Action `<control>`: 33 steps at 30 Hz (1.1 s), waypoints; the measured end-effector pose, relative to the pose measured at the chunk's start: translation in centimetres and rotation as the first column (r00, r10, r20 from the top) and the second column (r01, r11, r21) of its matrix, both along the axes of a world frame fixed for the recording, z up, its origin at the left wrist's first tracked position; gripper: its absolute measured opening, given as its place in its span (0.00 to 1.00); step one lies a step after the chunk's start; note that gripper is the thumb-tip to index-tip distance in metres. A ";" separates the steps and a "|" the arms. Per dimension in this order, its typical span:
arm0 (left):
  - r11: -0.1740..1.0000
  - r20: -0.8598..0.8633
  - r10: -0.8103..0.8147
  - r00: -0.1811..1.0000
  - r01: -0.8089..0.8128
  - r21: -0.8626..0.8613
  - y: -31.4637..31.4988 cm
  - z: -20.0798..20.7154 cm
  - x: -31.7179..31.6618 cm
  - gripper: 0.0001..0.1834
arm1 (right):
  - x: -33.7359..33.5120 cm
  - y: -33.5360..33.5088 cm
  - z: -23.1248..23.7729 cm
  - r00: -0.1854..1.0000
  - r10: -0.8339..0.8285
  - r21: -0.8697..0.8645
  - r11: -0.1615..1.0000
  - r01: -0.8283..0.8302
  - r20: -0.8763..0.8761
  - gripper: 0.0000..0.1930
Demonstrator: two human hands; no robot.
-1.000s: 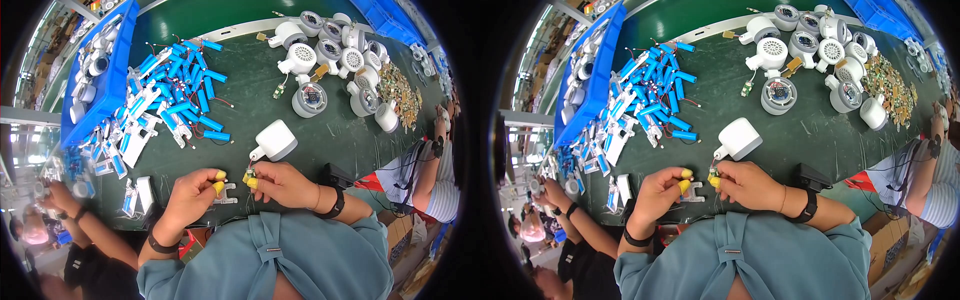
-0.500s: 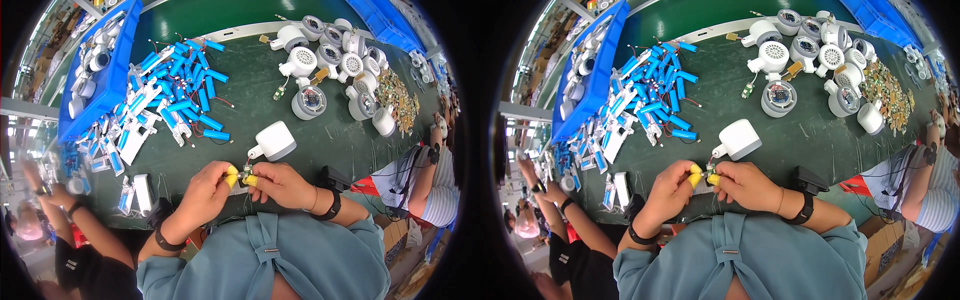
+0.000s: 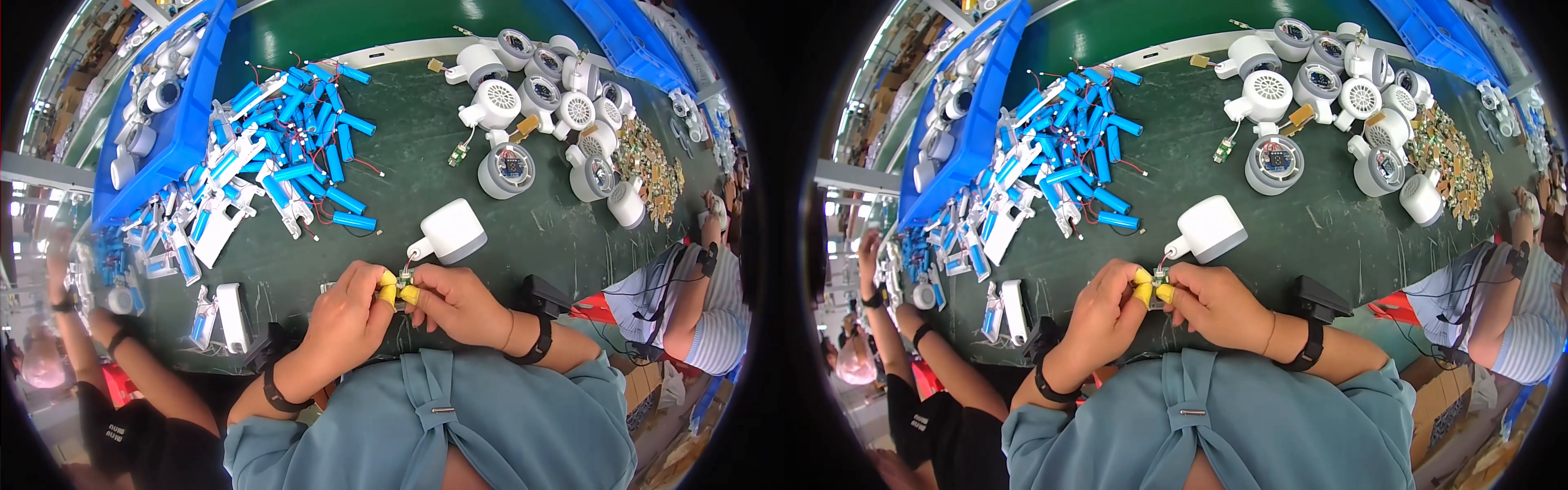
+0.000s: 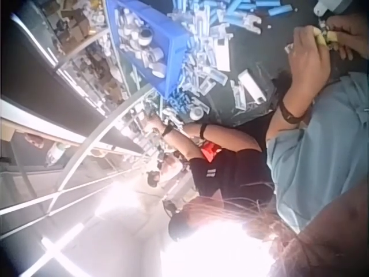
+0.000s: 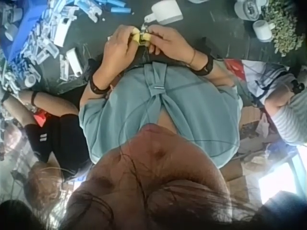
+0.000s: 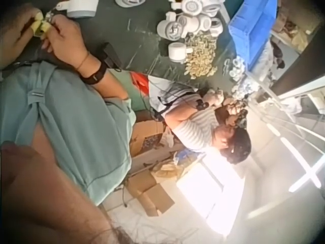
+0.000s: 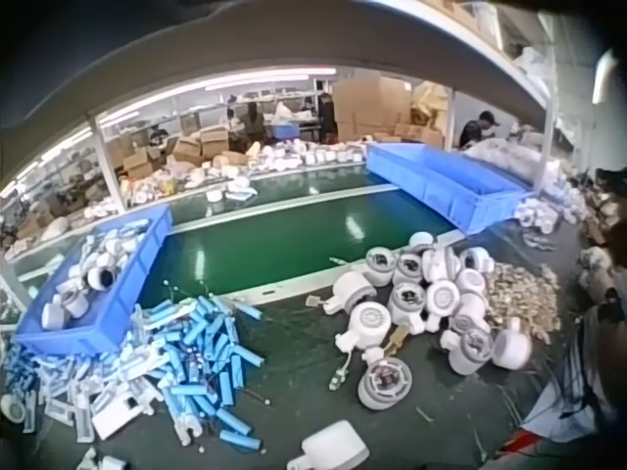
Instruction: The person assembles electronic devices by connecting a circuit board to a white plastic housing and then fitting the housing onto a base plate containing a blue battery. They repeat this process for multiple units, handling the housing, circuit board, and base plate for each assembly.
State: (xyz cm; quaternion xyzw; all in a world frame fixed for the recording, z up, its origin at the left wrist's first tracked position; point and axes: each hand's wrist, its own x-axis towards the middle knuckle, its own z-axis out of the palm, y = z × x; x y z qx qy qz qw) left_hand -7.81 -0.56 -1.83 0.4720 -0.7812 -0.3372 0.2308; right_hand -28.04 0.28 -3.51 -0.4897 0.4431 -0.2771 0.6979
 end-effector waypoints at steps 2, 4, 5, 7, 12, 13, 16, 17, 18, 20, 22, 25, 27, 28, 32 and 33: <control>0.994 -0.043 0.012 0.999 -0.007 0.106 -0.2 -0.1 0.1 0.14 | 0.2 0.2 0.0 0.991 -0.034 -0.225 0.974 0.004 -0.129 0.03; 0.995 -0.041 0.027 0.999 -0.023 0.097 -0.4 0.0 -0.1 0.14 | 0.5 0.3 0.2 0.983 -0.066 -0.286 0.958 0.014 -0.172 0.02; 0.996 -0.038 0.040 0.998 -0.037 0.087 -0.5 0.1 -0.1 0.13 | 0.6 0.3 0.2 0.972 -0.102 -0.347 0.937 0.023 -0.211 0.02; 0.998 -0.050 0.038 0.998 -0.035 0.055 -0.6 -0.1 -0.2 0.13 | 0.7 0.5 -0.5 0.962 -0.133 -0.421 0.907 0.021 -0.237 0.02; 0.999 -0.039 0.048 0.998 -0.047 0.016 -0.4 -0.3 -0.7 0.12 | 1.3 0.8 -1.0 0.927 -0.241 -0.569 0.821 0.036 -0.289 0.03; 0.999 -0.055 0.045 0.997 -0.047 -0.028 -0.3 -0.4 -0.8 0.12 | 1.4 0.9 -1.0 0.918 -0.259 -0.595 0.803 0.032 -0.299 0.03; 0.996 -0.087 0.045 0.995 -0.052 -0.077 0.3 -0.2 -1.3 0.12 | 1.5 1.0 -1.2 0.899 -0.305 -0.666 0.746 0.020 -0.314 0.06; 0.995 -0.103 0.053 0.993 -0.062 -0.082 0.5 0.0 -1.5 0.12 | 1.5 1.0 -1.3 0.890 -0.329 -0.709 0.705 0.008 -0.316 0.07; 0.995 -0.103 0.049 0.993 -0.058 -0.081 0.6 0.0 -1.7 0.12 | 1.5 1.1 -1.4 0.888 -0.332 -0.708 0.706 0.011 -0.317 0.07; 0.991 -0.127 0.081 0.989 -0.094 -0.099 0.8 0.0 -2.1 0.12 | 1.7 1.3 -1.5 0.881 -0.338 -0.698 0.716 0.013 -0.331 0.08; 0.991 -0.127 0.089 0.988 -0.101 -0.086 0.8 0.0 -2.2 0.12 | 1.7 1.2 -1.5 0.876 -0.349 -0.704 0.710 0.016 -0.332 0.08; 0.989 -0.133 0.092 0.987 -0.106 -0.104 1.0 -0.1 -2.5 0.12 | 1.7 1.3 -1.5 0.874 -0.354 -0.711 0.703 0.013 -0.334 0.08; 0.985 -0.139 0.084 0.987 -0.103 -0.136 0.9 -0.3 -2.5 0.12 | 1.7 1.2 -1.5 0.875 -0.351 -0.713 0.701 0.010 -0.333 0.09; 0.986 -0.122 0.054 0.991 -0.072 -0.150 0.5 -0.4 -2.3 0.13 | 1.7 1.1 -1.6 0.881 -0.352 -0.722 0.692 0.015 -0.318 0.07; 0.978 -0.227 0.090 0.970 -0.043 0.203 -0.9 0.8 -1.5 0.16 | 1.7 0.9 -1.5 0.901 -0.344 -0.716 0.696 0.055 -0.266 0.06; 0.979 -0.226 0.082 0.971 -0.036 0.200 -1.2 0.6 -1.2 0.16 | 1.6 1.0 -1.5 0.898 -0.351 -0.718 0.693 0.061 -0.263 0.06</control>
